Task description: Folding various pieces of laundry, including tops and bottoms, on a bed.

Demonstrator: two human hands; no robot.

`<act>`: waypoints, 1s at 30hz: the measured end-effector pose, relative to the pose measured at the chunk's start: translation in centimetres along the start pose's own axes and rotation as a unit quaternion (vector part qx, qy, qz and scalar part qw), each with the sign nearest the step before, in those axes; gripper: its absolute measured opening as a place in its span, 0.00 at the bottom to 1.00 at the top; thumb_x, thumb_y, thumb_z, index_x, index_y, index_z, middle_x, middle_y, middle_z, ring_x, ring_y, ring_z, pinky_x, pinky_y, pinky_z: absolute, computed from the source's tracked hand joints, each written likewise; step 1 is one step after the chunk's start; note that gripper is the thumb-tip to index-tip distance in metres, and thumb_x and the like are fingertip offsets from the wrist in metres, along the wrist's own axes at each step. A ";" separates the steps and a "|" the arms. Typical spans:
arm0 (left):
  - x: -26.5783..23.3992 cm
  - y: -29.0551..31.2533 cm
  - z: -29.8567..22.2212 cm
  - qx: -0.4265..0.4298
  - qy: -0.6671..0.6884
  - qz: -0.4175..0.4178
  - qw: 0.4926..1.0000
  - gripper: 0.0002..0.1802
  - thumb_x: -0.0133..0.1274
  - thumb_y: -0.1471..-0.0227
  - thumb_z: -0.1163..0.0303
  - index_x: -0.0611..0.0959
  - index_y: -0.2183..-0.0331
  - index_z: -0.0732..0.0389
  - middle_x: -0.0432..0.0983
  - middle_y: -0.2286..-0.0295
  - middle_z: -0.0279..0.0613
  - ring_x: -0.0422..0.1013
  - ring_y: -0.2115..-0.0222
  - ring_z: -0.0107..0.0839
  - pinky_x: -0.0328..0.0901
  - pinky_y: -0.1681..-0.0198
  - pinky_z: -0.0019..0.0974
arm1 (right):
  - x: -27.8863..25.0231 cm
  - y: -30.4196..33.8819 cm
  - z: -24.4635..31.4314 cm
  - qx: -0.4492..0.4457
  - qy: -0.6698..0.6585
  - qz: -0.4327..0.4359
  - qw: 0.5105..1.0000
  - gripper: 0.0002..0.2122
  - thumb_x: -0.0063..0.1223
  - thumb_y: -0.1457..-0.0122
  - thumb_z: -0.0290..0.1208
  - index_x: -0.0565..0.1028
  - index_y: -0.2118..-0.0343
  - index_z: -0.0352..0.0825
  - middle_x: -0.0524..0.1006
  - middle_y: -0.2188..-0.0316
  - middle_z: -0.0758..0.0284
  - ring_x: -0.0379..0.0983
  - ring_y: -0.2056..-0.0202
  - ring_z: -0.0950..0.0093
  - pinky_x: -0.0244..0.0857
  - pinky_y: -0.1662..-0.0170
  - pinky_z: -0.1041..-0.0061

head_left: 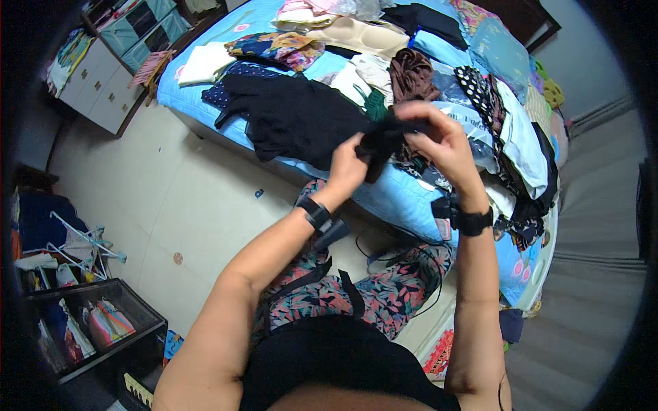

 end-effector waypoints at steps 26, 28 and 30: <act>-10.4 -5.2 -1.7 -0.005 -0.380 0.013 0.925 0.30 0.52 0.60 0.80 0.76 0.49 0.60 0.77 0.64 0.61 0.74 0.62 0.57 0.69 0.57 0.50 | 15.2 -5.2 -11.4 0.268 -0.341 -0.123 0.892 0.14 0.62 0.47 0.27 0.72 0.59 0.33 0.76 0.67 0.72 0.71 0.67 0.81 0.64 0.62 0.81; -13.7 -8.0 -0.8 0.092 -0.368 -0.028 0.925 0.19 0.51 0.60 0.78 0.84 0.62 0.59 0.78 0.67 0.58 0.75 0.65 0.55 0.69 0.58 0.50 | 14.5 -4.7 -7.4 0.272 -0.380 -0.143 0.872 0.20 0.58 0.43 0.30 0.70 0.48 0.35 0.78 0.56 0.66 0.75 0.57 0.77 0.66 0.56 0.79; -16.9 -12.2 -3.7 0.024 -0.358 0.040 0.933 0.19 0.49 0.58 0.77 0.84 0.61 0.61 0.79 0.68 0.59 0.77 0.67 0.50 0.70 0.61 0.45 | 12.9 -3.6 -5.6 0.267 -0.399 -0.143 0.866 0.19 0.54 0.39 0.31 0.68 0.46 0.34 0.77 0.52 0.64 0.75 0.54 0.74 0.68 0.53 0.73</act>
Point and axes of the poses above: each hand's wrist, its own y-axis away from the middle knuckle, its own x-axis out of the palm, z = x × y, the point moved 1 cm from there along -y, towards the middle knuckle
